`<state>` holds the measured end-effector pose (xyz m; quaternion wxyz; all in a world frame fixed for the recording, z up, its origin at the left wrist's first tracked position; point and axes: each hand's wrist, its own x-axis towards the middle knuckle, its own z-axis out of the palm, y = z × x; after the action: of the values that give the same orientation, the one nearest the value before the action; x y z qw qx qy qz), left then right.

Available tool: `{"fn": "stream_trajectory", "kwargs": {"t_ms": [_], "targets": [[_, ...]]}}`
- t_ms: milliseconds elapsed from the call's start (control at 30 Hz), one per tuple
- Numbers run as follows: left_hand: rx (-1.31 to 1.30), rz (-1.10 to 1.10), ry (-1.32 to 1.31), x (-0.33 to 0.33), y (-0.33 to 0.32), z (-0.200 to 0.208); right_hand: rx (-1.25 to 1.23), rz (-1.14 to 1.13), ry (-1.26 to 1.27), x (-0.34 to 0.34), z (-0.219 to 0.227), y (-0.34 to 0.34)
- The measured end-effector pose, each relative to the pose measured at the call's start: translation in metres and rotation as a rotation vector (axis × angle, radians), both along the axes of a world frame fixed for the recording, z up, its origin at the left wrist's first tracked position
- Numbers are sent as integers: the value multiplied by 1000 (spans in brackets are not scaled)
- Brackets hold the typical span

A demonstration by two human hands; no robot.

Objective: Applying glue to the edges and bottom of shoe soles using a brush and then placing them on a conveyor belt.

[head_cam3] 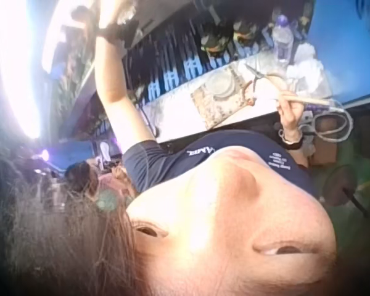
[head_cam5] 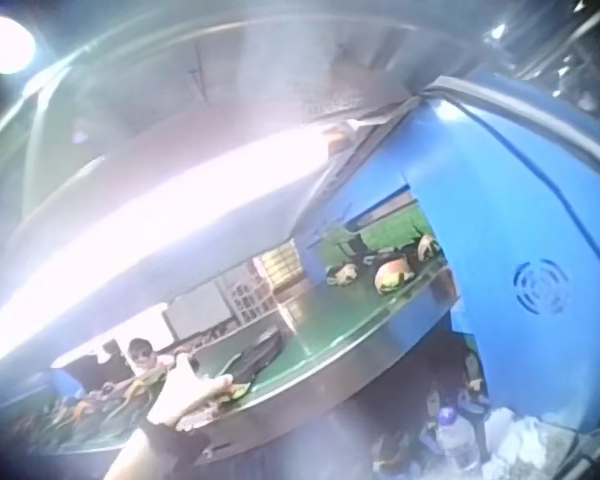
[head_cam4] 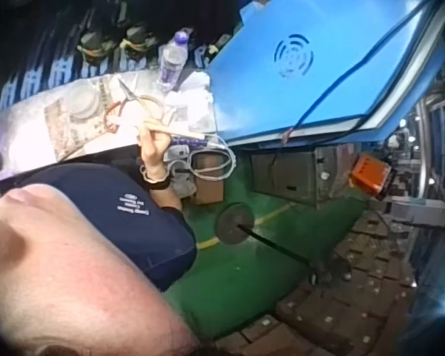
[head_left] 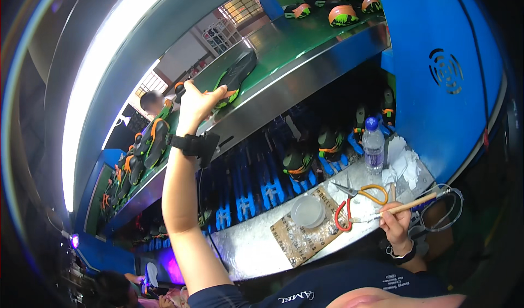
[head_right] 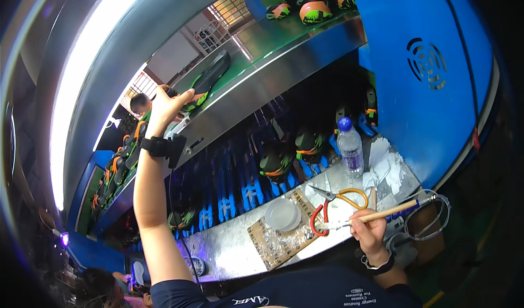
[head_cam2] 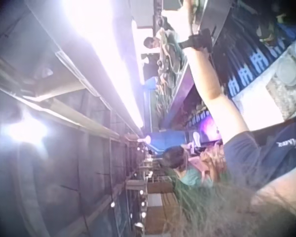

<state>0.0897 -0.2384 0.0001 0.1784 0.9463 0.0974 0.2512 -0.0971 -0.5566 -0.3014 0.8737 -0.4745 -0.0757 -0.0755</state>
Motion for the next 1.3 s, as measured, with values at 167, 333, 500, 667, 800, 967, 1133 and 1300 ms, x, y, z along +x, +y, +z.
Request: {"fn": "stream_trajectory", "kwargs": {"t_ms": [167,333,500,667,800,967,1133,1300], "targets": [[39,-146,48,55,-53,21,-17,-155,82,0,-2,-16],[-124,-295,231,162,-74,43,-54,-175,21,2,7,-13],[215,-472,386,104,-44,15,-96,-131,97,25,1,-6],[491,186,-84,-32,61,-11,-63,-113,96,35,-10,-11],[553,789,-103,-89,137,-25,-61,-89,30,24,-3,-10],[143,582,6,-91,225,-28,-84,-50,9,2,2,-14],[186,624,-352,-87,190,-10,-94,-105,26,-11,2,-12],[-30,259,-634,-114,178,59,-151,-158,7,-15,7,-6]]}}
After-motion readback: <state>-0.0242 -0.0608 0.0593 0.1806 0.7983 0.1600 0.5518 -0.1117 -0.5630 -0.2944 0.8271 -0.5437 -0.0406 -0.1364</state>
